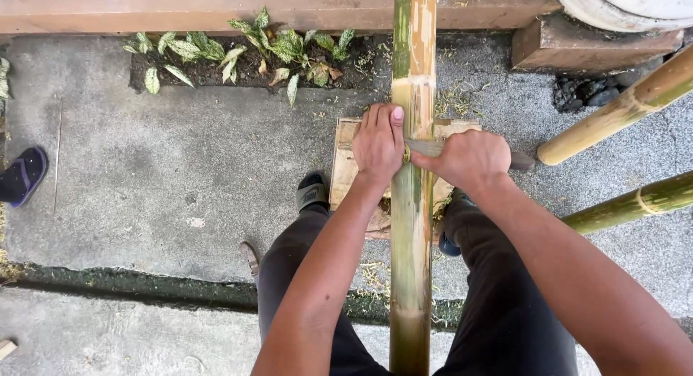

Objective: The recorder uses a knife to scrape the outer surface of a bamboo pole while sitting on a stool.

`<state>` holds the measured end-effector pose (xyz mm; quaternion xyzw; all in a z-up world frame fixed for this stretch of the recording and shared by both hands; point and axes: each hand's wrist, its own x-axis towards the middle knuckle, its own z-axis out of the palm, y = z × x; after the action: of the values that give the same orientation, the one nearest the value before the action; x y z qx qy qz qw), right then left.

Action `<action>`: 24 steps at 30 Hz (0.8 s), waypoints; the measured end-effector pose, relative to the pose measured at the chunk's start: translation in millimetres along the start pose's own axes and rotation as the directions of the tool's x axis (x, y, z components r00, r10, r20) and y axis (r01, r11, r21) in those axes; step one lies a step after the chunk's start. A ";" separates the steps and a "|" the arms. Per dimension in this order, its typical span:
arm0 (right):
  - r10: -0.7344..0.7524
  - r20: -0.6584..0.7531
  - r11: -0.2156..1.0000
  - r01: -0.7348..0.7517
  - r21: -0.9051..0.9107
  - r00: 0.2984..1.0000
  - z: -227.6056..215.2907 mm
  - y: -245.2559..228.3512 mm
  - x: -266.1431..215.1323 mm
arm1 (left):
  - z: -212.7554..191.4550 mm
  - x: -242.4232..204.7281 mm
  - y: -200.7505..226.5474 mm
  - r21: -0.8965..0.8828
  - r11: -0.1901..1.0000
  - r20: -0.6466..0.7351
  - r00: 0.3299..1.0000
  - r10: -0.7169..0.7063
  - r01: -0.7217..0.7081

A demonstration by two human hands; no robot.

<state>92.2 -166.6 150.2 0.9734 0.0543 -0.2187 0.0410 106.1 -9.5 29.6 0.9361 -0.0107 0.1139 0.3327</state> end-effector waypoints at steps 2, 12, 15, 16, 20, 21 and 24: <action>0.011 0.006 1.000 -0.011 0.012 1.000 -2.6 0.3 3.0 | -1.8 8.3 2.2 0.009 1.000 -0.008 1.000 0.023 -0.023; 0.081 0.087 0.995 -0.086 0.055 0.993 -18.0 1.2 30.5 | 19.1 55.6 -8.3 0.075 0.997 0.033 0.999 0.019 -0.022; 0.075 0.047 0.996 -0.076 0.037 0.996 -19.0 1.2 33.5 | 30.2 41.4 -18.0 0.100 0.995 0.097 0.995 0.002 -0.011; 0.072 0.016 0.997 -0.072 0.035 0.997 -19.5 2.1 37.0 | 25.0 50.4 -15.7 0.101 0.995 0.069 0.998 0.016 -0.023; 0.051 0.068 0.998 -0.054 0.037 0.996 -4.3 4.7 22.3 | 22.9 25.5 -10.7 0.052 0.998 0.042 0.999 0.025 -0.027; 0.045 0.013 0.999 -0.045 0.024 0.999 -10.1 4.4 27.2 | 23.6 31.5 -11.4 0.037 0.999 0.020 0.999 0.026 -0.027; 0.065 0.022 0.997 -0.066 0.034 0.998 -16.3 3.3 34.1 | 14.4 48.5 -6.0 0.067 0.997 0.015 1.000 0.026 -0.027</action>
<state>130.1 -165.2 150.4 0.9729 0.0180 -0.2283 0.0319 156.9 -11.1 25.8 0.9473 -0.0215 0.1121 0.2993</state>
